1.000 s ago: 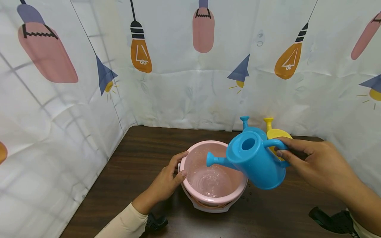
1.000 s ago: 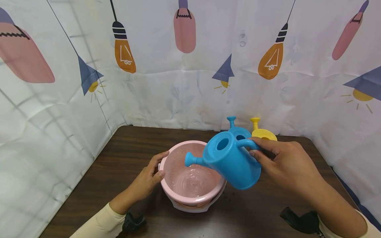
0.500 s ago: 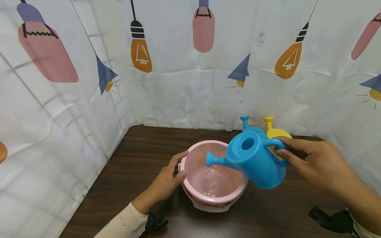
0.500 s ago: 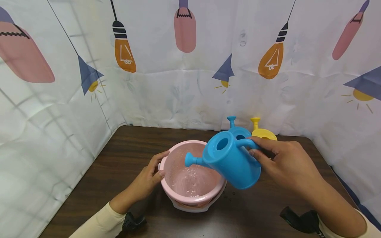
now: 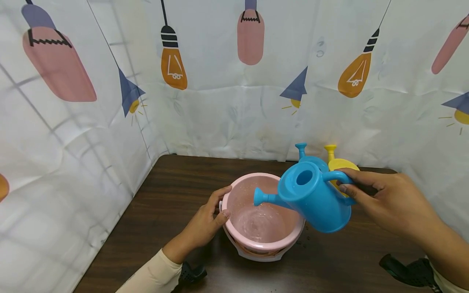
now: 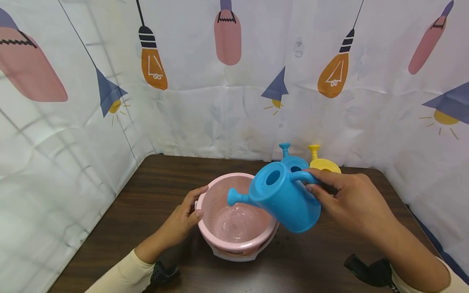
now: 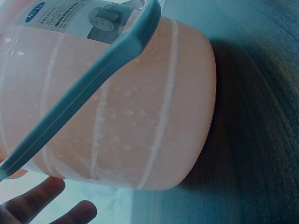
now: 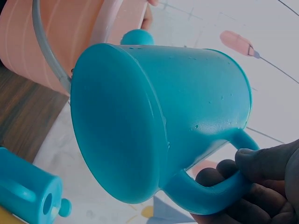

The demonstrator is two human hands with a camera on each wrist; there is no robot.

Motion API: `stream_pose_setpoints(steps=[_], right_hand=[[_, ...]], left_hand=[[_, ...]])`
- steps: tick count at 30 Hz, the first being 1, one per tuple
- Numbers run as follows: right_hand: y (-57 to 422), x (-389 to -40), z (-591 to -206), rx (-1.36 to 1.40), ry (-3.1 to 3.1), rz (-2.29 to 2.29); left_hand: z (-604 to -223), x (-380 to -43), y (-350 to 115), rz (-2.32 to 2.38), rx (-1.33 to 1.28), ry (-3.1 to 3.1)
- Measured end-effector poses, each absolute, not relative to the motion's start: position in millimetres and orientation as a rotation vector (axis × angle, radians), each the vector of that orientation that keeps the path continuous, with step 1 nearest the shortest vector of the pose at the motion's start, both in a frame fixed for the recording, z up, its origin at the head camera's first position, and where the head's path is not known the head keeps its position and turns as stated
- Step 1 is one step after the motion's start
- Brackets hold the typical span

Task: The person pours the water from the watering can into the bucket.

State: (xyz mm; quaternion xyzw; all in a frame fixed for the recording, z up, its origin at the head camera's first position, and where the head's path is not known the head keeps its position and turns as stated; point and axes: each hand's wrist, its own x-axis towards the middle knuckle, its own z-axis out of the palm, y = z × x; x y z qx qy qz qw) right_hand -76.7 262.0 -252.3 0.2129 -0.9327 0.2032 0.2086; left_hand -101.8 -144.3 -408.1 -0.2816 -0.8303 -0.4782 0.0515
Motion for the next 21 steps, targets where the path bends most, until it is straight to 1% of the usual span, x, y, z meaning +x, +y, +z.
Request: stream_pose_setpoints(steps=[21], right_hand=[[260.9,-75.1,-251.8,0.581,-2.595,0.54]], left_hand=[[-412.3,-104.1,-144.5,-1.444,-0.869,-2.507]])
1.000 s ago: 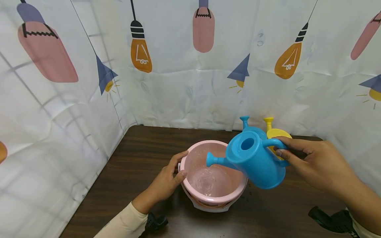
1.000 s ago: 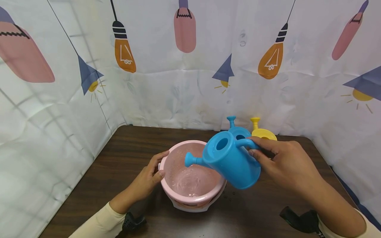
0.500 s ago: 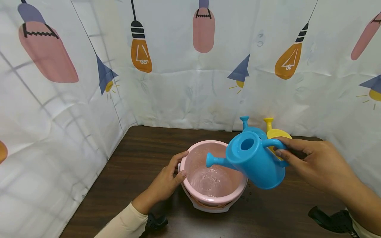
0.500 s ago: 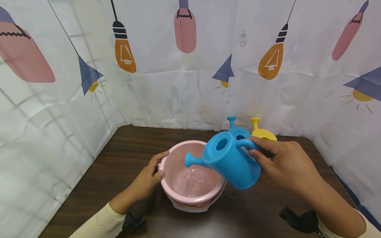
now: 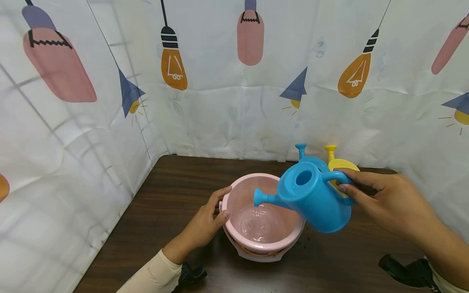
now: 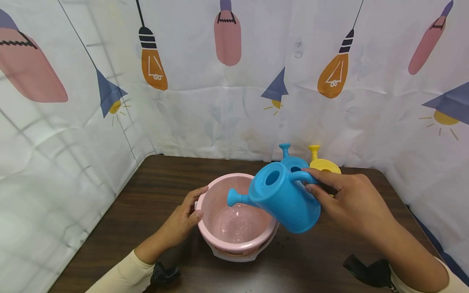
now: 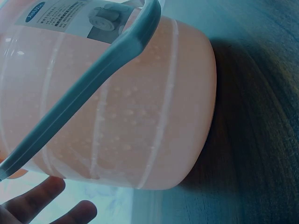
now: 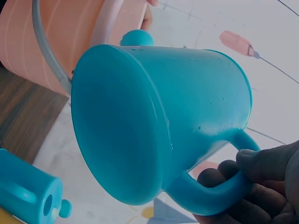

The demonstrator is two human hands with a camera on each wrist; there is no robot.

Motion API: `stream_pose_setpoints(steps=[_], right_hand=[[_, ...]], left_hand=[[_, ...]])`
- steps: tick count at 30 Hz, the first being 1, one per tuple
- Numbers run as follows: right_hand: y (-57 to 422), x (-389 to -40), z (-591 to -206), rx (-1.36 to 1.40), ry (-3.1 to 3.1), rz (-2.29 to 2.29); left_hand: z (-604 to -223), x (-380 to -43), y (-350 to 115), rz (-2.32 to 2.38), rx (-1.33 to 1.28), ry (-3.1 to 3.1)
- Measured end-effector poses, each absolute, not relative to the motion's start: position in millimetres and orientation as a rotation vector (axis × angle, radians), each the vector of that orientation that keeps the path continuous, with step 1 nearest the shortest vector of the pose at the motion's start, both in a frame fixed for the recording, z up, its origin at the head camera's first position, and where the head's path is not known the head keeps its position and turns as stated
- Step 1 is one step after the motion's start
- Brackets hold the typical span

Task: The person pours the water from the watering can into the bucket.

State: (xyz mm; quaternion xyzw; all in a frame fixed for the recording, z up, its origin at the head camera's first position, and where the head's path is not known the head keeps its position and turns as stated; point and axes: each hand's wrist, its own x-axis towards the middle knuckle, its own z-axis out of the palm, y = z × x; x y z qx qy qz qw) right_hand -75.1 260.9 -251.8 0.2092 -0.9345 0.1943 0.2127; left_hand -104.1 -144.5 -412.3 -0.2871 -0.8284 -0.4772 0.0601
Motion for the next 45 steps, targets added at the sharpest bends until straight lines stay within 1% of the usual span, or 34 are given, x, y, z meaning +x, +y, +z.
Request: stream_pose_setpoints(steps=[45], right_hand=[[256.1,-75.6,-252.6,0.601,-2.536,0.554]], left_hand=[[-410.6,-103.1,-143.9,-1.436,-0.846,-2.518]])
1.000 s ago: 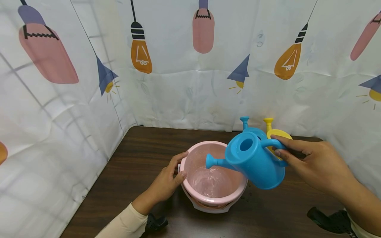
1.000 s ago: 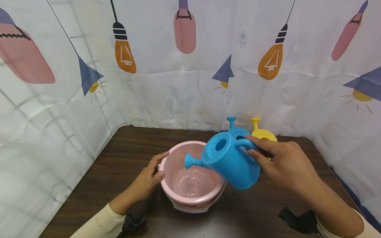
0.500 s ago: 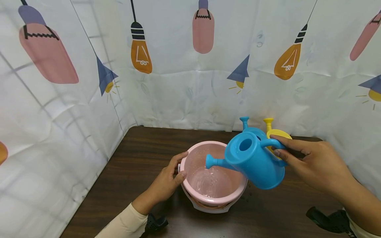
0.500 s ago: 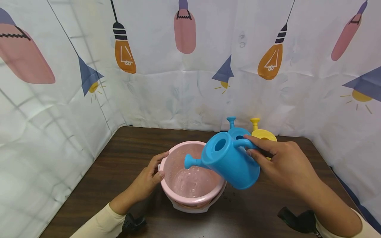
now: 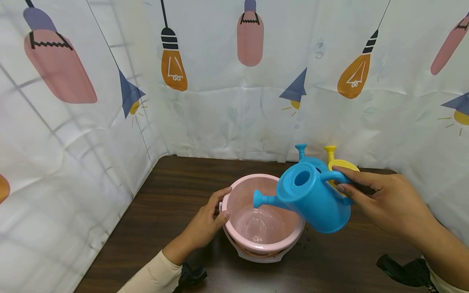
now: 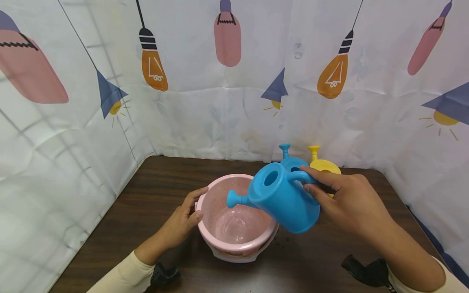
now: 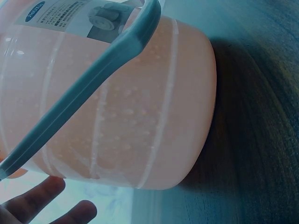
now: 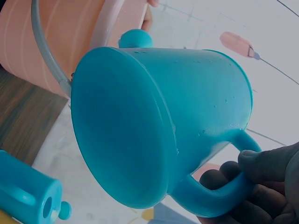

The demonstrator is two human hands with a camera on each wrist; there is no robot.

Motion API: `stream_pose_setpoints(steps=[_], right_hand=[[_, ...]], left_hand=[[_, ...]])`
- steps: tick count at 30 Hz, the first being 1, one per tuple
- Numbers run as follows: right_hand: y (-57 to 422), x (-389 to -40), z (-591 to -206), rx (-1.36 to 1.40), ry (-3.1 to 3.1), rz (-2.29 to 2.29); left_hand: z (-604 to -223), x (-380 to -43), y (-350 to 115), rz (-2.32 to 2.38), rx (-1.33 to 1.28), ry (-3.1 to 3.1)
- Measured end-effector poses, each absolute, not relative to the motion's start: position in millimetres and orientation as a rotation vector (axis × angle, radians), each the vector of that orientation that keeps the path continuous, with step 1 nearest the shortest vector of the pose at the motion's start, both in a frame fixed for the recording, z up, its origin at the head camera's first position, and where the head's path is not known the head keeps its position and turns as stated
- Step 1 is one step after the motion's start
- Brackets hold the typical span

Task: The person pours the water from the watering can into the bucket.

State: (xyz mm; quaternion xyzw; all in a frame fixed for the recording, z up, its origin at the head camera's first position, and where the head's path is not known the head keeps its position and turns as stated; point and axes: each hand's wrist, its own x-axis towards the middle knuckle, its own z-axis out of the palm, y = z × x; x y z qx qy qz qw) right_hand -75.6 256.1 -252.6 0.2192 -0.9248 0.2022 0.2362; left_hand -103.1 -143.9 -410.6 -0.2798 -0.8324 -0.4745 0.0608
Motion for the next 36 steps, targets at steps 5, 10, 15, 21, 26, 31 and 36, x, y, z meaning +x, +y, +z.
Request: stream_pose_setpoints(steps=[5,10,15,21,26,31,36], right_hand=[[255.7,-75.9,-252.8,0.617,-2.525,0.548],[255.2,-75.9,-252.6,0.609,-2.531,0.546],[254.7,-75.9,-252.1,0.612,-2.529,0.553],[254.2,-76.4,-252.4,0.619,-2.522,0.564],[254.4,-76.6,-252.9,0.624,-2.522,0.572],[254.5,-76.7,-253.2,0.621,-2.523,0.567],[254.0,-77.2,-253.2,0.628,-2.511,0.557]], left_hand=[[-409.9,-102.9,-143.8,-1.434,-0.842,-2.518],[-409.8,-102.9,-143.8,-1.433,-0.845,-2.521],[-410.2,-103.1,-144.1,-1.436,-0.848,-2.517],[-411.3,-103.8,-144.7,-1.435,-0.856,-2.513],[-411.5,-104.3,-144.4,-1.439,-0.858,-2.514],[-411.7,-104.4,-144.3,-1.44,-0.864,-2.508],[-411.5,-104.1,-144.4,-1.439,-0.867,-2.505]])
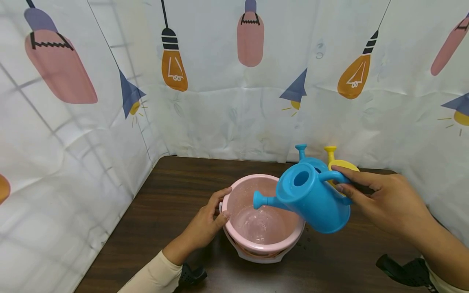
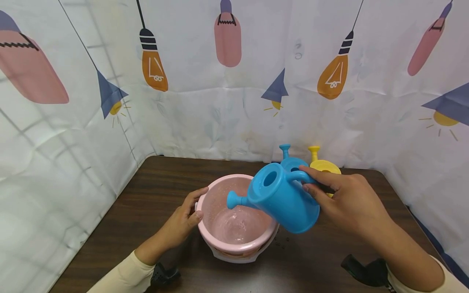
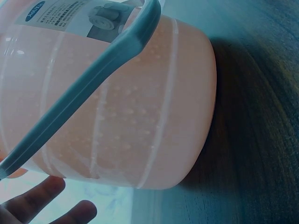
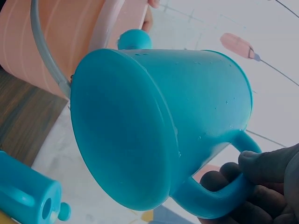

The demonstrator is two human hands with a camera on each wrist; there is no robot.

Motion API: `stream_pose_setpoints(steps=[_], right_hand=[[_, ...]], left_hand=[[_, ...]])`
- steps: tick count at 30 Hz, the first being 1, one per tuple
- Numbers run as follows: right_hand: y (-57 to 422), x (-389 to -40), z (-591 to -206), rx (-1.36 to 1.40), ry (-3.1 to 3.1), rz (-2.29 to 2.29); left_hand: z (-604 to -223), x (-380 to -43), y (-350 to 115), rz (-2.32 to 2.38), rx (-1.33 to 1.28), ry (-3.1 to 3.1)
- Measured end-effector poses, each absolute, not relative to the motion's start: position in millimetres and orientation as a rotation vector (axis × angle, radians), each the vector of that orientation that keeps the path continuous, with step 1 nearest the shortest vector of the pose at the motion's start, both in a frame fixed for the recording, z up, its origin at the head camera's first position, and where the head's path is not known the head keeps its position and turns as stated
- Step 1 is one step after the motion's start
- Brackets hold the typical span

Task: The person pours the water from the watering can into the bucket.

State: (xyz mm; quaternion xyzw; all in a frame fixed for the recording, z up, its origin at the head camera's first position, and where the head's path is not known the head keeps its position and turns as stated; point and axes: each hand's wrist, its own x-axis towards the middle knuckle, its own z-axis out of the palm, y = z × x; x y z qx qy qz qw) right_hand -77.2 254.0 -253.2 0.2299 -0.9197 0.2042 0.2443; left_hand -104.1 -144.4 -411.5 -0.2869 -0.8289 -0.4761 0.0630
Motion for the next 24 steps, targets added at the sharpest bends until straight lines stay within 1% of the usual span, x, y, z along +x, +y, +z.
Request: stream_pose_setpoints(steps=[24], right_hand=[[252.5,-78.6,-252.9,0.655,-2.495,0.554]], left_hand=[[-412.4,-104.1,-144.3,-1.45,-0.867,-2.501]])
